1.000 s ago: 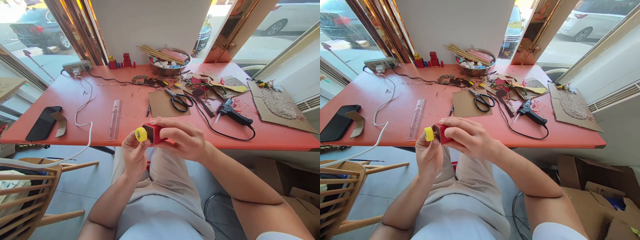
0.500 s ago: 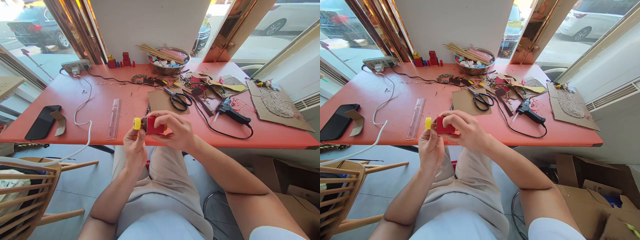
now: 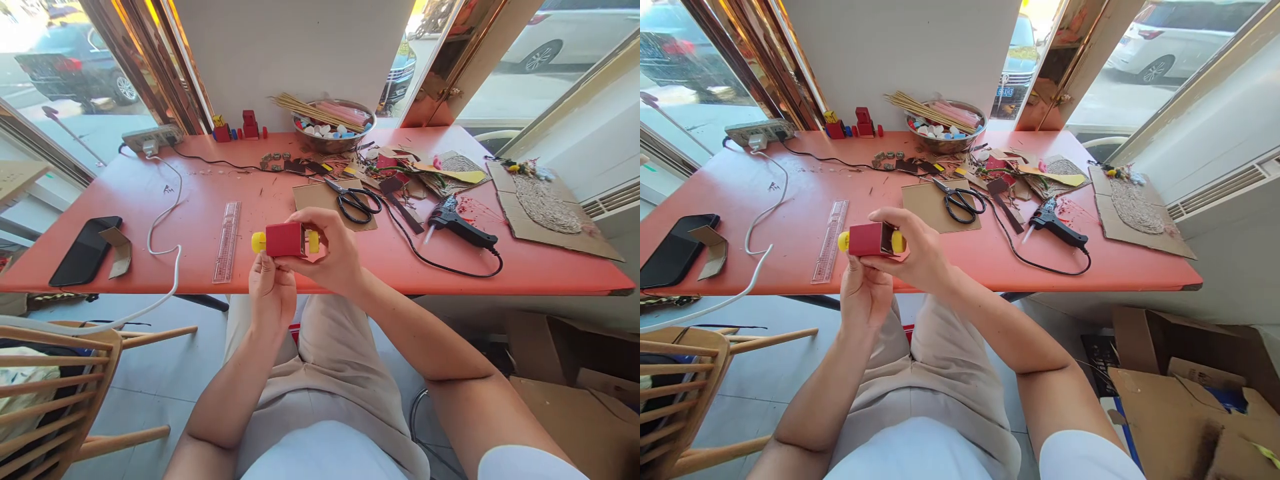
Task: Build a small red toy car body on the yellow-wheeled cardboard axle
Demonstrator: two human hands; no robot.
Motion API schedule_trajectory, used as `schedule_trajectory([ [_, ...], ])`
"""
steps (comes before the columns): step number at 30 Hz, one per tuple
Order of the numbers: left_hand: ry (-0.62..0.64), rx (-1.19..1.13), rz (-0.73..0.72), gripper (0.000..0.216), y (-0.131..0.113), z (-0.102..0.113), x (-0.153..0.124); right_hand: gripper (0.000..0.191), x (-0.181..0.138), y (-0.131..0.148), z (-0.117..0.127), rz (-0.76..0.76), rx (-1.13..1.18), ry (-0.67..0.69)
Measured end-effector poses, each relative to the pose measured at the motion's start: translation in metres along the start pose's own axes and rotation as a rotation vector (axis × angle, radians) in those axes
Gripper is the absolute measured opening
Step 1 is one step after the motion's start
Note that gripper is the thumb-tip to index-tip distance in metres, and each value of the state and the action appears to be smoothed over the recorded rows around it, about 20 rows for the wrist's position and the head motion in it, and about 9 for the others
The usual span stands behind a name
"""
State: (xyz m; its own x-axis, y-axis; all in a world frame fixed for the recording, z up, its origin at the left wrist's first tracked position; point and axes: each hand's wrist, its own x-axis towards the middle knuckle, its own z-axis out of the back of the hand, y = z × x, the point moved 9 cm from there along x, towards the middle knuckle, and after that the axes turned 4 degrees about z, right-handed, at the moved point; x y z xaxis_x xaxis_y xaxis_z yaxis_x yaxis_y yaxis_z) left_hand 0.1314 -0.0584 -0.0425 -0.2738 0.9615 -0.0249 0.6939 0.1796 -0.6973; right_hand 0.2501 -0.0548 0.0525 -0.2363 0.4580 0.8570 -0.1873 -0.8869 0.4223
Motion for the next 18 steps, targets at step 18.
schedule_trajectory([
  [18, 0.065, 0.011, 0.159, 0.052, 0.007, -0.001, 0.01, 0.051, 0.007, -0.009, -0.013, -0.179, 0.041, 0.067],
])
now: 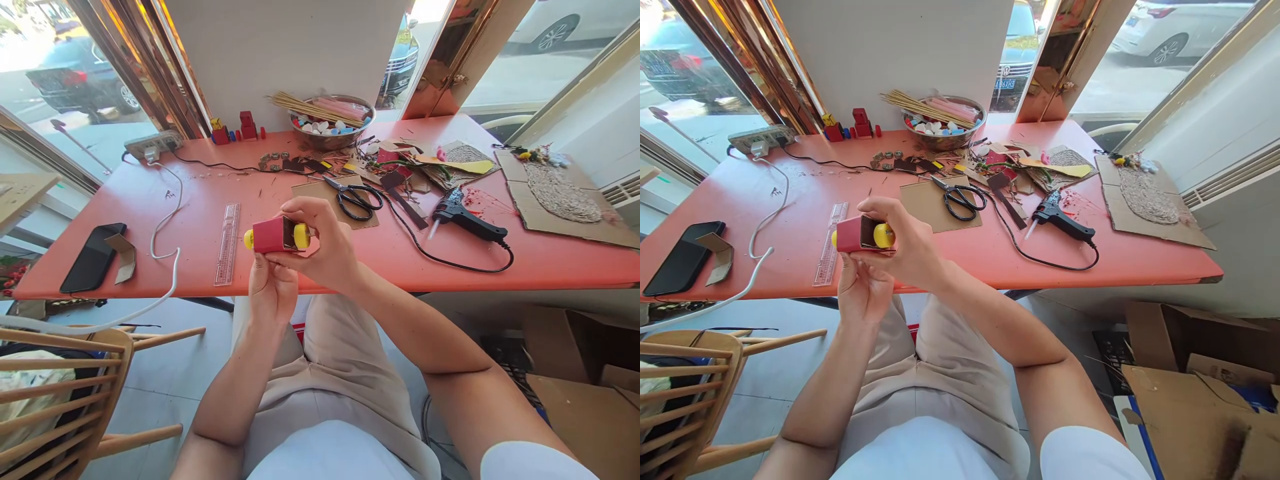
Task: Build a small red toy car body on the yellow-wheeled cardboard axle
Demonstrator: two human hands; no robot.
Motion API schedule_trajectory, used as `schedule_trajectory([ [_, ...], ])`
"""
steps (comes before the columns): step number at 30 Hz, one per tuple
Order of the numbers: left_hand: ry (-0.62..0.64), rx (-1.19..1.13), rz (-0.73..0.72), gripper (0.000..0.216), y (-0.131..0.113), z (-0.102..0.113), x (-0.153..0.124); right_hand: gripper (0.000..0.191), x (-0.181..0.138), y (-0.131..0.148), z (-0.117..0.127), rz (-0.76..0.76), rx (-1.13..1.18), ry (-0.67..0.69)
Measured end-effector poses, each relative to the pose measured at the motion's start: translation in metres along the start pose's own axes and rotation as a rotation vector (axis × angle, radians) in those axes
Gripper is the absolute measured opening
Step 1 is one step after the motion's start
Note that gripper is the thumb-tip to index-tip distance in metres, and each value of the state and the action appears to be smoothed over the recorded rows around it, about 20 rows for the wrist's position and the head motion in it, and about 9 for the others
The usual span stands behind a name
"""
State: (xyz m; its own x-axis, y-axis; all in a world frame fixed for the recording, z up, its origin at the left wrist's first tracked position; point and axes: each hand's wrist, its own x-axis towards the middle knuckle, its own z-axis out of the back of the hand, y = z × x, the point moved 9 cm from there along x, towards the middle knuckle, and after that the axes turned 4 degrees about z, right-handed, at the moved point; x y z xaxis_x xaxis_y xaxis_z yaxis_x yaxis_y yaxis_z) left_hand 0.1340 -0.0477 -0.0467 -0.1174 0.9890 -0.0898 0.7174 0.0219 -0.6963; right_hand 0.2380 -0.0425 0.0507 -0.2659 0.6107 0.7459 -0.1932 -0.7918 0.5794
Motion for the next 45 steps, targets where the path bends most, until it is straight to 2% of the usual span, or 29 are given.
schedule_trajectory([
  [3, -0.002, 0.074, -0.011, 0.048, -0.005, 0.0, 0.004, 0.051, 0.005, 0.006, 0.004, 0.103, -0.068, 0.023],
  [5, 0.006, 0.099, -0.007, 0.041, -0.008, 0.0, 0.005, 0.044, 0.008, 0.009, 0.008, 0.201, -0.147, 0.039],
  [8, 0.03, 0.149, 0.079, 0.033, -0.007, 0.002, 0.005, 0.029, 0.012, 0.014, 0.014, 0.416, -0.318, 0.084],
  [11, 0.048, 0.185, 0.187, 0.029, -0.006, 0.006, 0.006, 0.027, 0.01, 0.017, 0.014, 0.611, -0.462, 0.18],
  [14, 0.091, 0.186, 0.261, 0.031, -0.009, 0.002, 0.011, 0.035, 0.007, 0.015, 0.007, 0.678, -0.583, 0.322],
  [18, 0.142, 0.183, 0.335, 0.017, -0.012, -0.005, 0.024, 0.036, 0.0, 0.016, -0.009, 0.778, -0.698, 0.462],
  [22, 0.153, 0.179, 0.422, 0.011, -0.006, -0.005, 0.03, 0.034, -0.002, 0.019, -0.016, 0.851, -0.721, 0.478],
  [25, 0.116, 0.146, 0.428, 0.014, -0.001, -0.002, 0.028, 0.03, -0.005, 0.023, -0.013, 0.897, -0.718, 0.457],
  [28, 0.086, 0.119, 0.397, 0.016, 0.0, 0.001, 0.025, 0.029, -0.004, 0.027, -0.001, 0.837, -0.63, 0.45],
  [33, 0.082, 0.095, 0.386, 0.014, -0.001, 0.001, 0.02, 0.03, 0.004, 0.024, 0.031, 0.49, -0.423, 0.35],
  [35, 0.108, 0.092, 0.375, 0.016, -0.002, -0.002, 0.019, 0.033, 0.001, 0.024, 0.04, 0.402, -0.365, 0.281],
  [38, 0.153, 0.103, 0.334, 0.021, -0.005, -0.007, 0.017, 0.033, -0.007, 0.026, 0.041, 0.377, -0.334, 0.211],
  [45, 0.137, 0.163, 0.254, 0.024, -0.014, -0.003, 0.017, 0.035, -0.018, 0.019, 0.024, 0.384, -0.379, 0.212],
])
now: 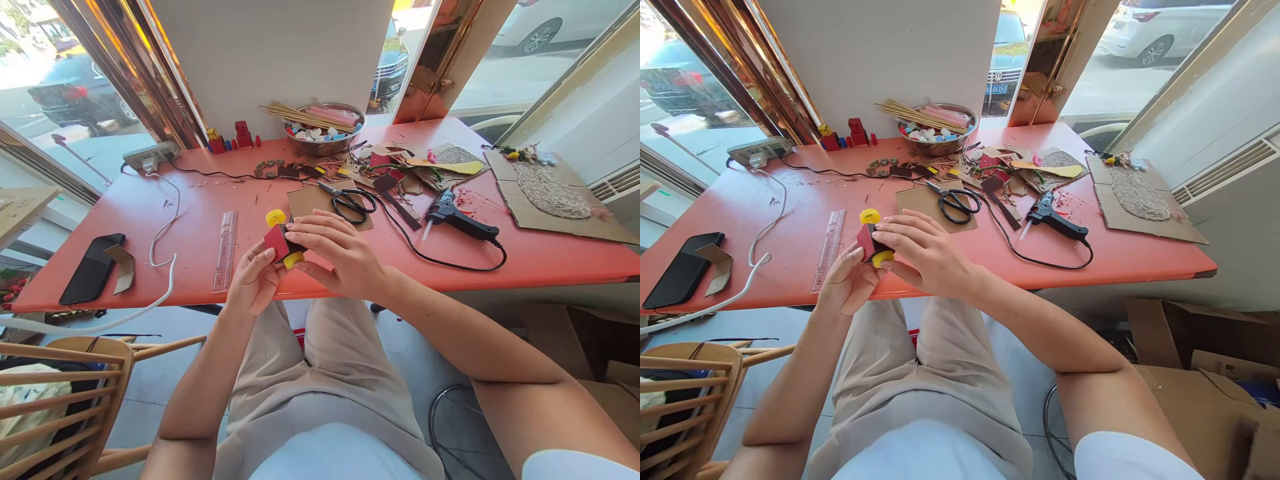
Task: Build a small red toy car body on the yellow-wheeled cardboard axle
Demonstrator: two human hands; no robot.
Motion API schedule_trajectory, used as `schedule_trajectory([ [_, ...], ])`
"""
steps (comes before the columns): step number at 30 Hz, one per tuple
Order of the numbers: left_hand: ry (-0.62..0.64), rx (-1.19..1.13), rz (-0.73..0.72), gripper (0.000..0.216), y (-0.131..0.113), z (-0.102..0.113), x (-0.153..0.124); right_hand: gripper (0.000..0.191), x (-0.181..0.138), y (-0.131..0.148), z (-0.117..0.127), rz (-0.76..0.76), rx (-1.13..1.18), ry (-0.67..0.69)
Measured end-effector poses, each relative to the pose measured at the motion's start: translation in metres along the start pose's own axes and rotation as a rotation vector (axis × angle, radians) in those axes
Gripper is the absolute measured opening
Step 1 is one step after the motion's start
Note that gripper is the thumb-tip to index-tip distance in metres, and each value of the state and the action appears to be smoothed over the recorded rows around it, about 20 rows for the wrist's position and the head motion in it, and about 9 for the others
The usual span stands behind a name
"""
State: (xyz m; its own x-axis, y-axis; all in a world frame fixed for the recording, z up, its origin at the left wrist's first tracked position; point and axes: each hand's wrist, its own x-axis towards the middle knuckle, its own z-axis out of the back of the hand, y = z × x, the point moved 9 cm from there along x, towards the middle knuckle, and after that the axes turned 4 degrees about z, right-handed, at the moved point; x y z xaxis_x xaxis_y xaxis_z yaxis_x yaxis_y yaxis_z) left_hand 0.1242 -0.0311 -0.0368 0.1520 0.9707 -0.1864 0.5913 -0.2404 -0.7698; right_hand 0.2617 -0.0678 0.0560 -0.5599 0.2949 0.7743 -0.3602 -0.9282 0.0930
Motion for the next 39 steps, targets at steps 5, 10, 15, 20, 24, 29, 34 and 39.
schedule_trajectory([
  [5, 0.001, 0.019, -0.013, 0.023, -0.001, 0.0, -0.003, 0.034, -0.002, 0.001, -0.003, 0.019, -0.053, 0.007],
  [10, 0.009, 0.017, -0.004, 0.026, -0.002, -0.002, -0.004, 0.032, 0.0, 0.009, 0.001, 0.065, -0.029, -0.048],
  [15, 0.051, -0.01, 0.08, 0.026, 0.005, 0.001, -0.001, 0.034, -0.001, 0.008, 0.0, 0.07, -0.002, -0.02],
  [20, 0.093, -0.046, 0.202, 0.022, 0.017, 0.005, -0.002, 0.036, -0.003, 0.011, -0.001, 0.091, 0.022, 0.026],
  [24, 0.107, -0.059, 0.185, 0.028, 0.015, 0.004, -0.003, 0.036, -0.002, 0.014, 0.001, 0.1, 0.102, 0.045],
  [29, 0.041, -0.043, 0.043, 0.027, -0.001, 0.011, 0.005, 0.034, -0.009, -0.059, 0.022, -0.329, 0.044, -0.04],
  [34, 0.024, -0.062, -0.073, 0.028, -0.01, 0.015, 0.01, 0.006, -0.038, -0.143, 0.025, -0.72, -0.286, 0.245],
  [39, 0.037, 0.004, -0.083, 0.031, -0.009, 0.014, 0.012, 0.025, -0.048, -0.155, 0.02, -0.856, -0.298, 0.439],
])
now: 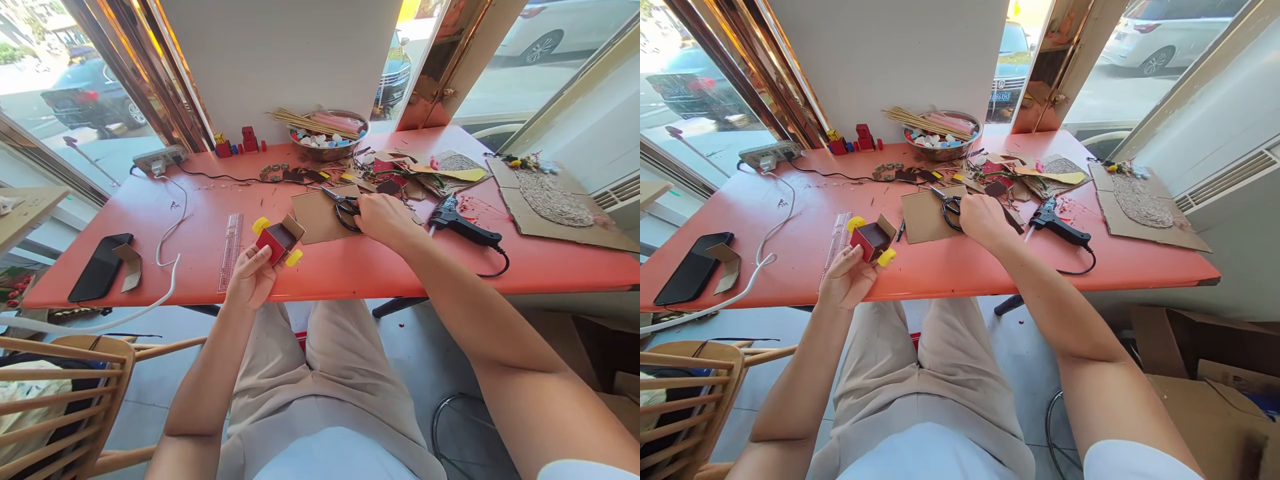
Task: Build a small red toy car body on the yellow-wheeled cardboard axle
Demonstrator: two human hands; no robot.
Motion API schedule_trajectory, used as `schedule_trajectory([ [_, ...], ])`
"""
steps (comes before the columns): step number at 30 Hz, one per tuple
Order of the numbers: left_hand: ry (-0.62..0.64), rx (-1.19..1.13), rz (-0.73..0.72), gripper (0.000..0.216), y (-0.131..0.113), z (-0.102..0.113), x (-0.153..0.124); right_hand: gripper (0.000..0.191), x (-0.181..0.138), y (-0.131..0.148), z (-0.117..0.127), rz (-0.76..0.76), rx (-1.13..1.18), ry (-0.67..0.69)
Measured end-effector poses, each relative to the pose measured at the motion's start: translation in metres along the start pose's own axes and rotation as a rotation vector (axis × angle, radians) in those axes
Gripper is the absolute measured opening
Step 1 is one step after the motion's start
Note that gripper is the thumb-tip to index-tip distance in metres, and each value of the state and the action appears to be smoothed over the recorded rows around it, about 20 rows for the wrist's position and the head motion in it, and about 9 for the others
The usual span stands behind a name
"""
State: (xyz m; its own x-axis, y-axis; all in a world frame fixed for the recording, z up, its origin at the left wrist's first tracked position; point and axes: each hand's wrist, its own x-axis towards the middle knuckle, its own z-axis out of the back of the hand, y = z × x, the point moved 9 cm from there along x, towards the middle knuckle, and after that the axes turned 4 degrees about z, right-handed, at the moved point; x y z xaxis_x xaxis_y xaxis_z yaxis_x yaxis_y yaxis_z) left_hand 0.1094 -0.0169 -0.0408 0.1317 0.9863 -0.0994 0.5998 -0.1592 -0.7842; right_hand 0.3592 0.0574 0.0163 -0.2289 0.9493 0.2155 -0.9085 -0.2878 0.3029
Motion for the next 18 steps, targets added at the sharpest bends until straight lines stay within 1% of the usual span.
schedule_trajectory([
  [2, -0.001, 0.024, -0.01, 0.033, -0.002, 0.002, 0.001, 0.026, -0.002, 0.004, 0.003, -0.03, 0.009, 0.022],
  [5, 0.0, 0.035, -0.03, 0.037, -0.006, 0.005, 0.003, 0.017, -0.008, 0.012, 0.01, -0.059, 0.042, 0.023],
  [6, -0.001, 0.036, -0.032, 0.038, -0.007, 0.007, 0.003, 0.014, -0.012, 0.015, 0.009, -0.07, 0.106, 0.043],
  [7, -0.006, 0.039, -0.033, 0.037, -0.007, 0.008, 0.003, 0.012, -0.017, 0.019, 0.006, -0.079, 0.207, 0.079],
  [9, -0.024, 0.045, -0.034, 0.033, -0.008, 0.012, 0.004, 0.013, -0.034, 0.032, -0.01, -0.118, 0.618, 0.22],
  [11, -0.048, 0.044, -0.041, 0.029, -0.009, 0.016, 0.005, 0.031, -0.055, 0.055, -0.023, -0.086, 1.0, 0.363],
  [12, -0.056, 0.041, -0.046, 0.028, -0.01, 0.018, 0.005, 0.043, -0.066, 0.066, -0.027, -0.065, 1.134, 0.426],
  [13, -0.057, 0.039, -0.049, 0.027, -0.01, 0.019, 0.006, 0.054, -0.075, 0.074, -0.029, -0.063, 1.237, 0.459],
  [15, -0.043, 0.044, -0.053, 0.026, -0.011, 0.018, 0.008, 0.067, -0.091, 0.083, -0.034, -0.065, 1.33, 0.515],
  [18, -0.025, 0.056, -0.063, 0.024, -0.012, 0.013, 0.009, 0.072, -0.103, 0.088, -0.037, -0.07, 1.351, 0.567],
])
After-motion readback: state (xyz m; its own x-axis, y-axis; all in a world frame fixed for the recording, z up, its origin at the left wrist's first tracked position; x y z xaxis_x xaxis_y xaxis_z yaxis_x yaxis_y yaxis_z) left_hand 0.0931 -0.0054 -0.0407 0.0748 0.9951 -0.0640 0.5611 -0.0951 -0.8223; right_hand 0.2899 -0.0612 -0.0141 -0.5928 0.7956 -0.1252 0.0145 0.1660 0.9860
